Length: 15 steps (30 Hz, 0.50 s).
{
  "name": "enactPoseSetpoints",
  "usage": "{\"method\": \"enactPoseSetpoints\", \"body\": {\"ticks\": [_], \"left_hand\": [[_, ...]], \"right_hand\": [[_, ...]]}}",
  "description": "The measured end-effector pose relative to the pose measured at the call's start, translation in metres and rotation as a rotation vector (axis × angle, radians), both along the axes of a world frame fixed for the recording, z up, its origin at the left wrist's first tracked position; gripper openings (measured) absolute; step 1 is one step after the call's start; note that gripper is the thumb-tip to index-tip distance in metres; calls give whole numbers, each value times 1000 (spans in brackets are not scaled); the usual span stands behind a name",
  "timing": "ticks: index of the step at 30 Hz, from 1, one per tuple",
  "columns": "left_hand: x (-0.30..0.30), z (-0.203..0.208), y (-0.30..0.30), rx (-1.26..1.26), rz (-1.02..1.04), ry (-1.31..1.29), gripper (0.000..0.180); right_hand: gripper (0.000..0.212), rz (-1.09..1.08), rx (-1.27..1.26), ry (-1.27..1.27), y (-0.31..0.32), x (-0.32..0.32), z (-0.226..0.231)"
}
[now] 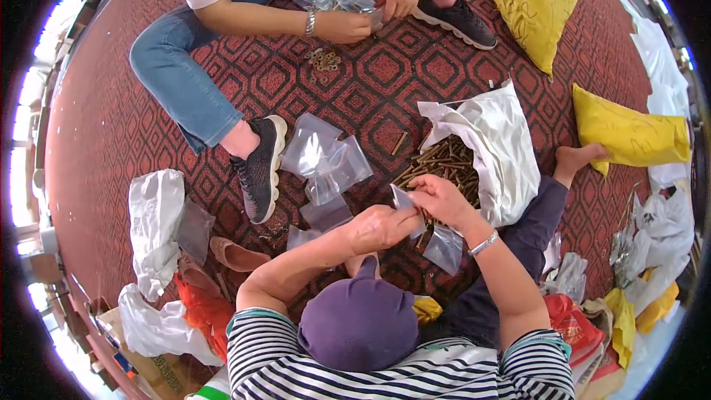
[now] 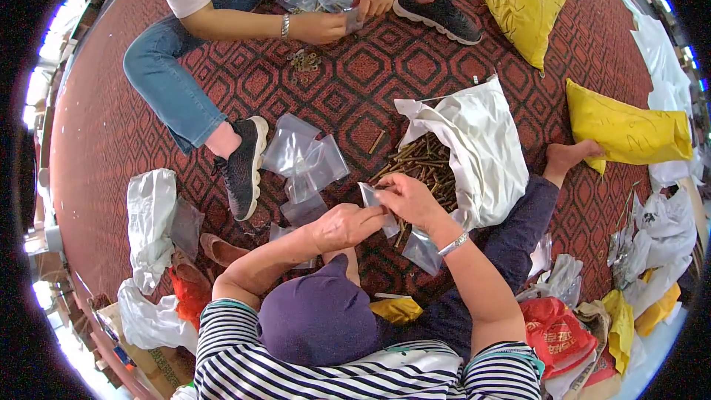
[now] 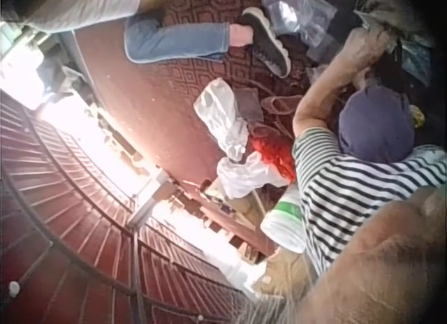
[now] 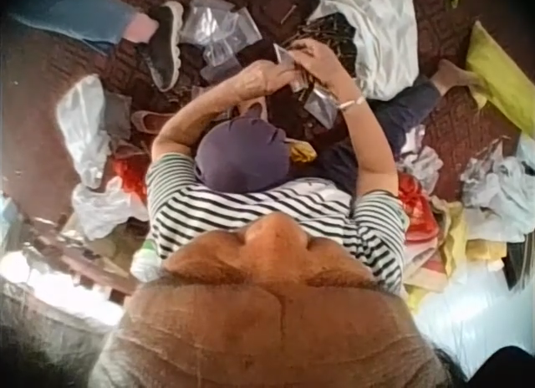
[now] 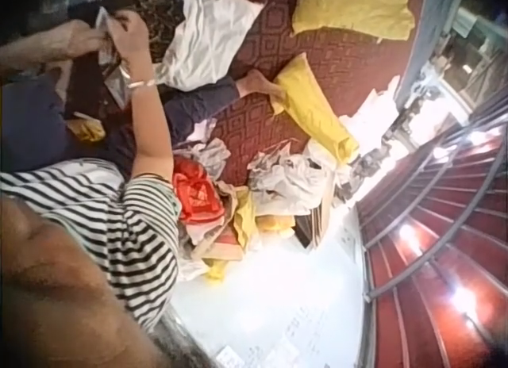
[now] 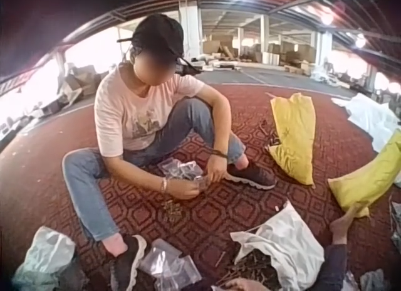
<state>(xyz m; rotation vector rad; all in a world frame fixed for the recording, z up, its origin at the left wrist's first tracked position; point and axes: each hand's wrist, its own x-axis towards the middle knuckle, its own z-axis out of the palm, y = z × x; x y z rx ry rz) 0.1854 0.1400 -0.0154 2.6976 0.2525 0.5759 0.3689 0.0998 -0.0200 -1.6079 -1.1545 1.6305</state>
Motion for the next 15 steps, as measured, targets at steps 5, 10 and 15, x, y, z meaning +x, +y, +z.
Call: {"method": "enactPoseSetpoints", "body": {"ticks": [5,10,15], "left_hand": [[-7,-10,-1,-10,-56,-2,15],[-26,-14,3,-203,-3,61,11],[-27,-13,6,-743,-54,191,6]], "right_hand": [[35,195,129,-458,-1,-1,6],[28,151,312,-548,-19,-3,12],[29,280,542,-685,-52,-11,12]]}}
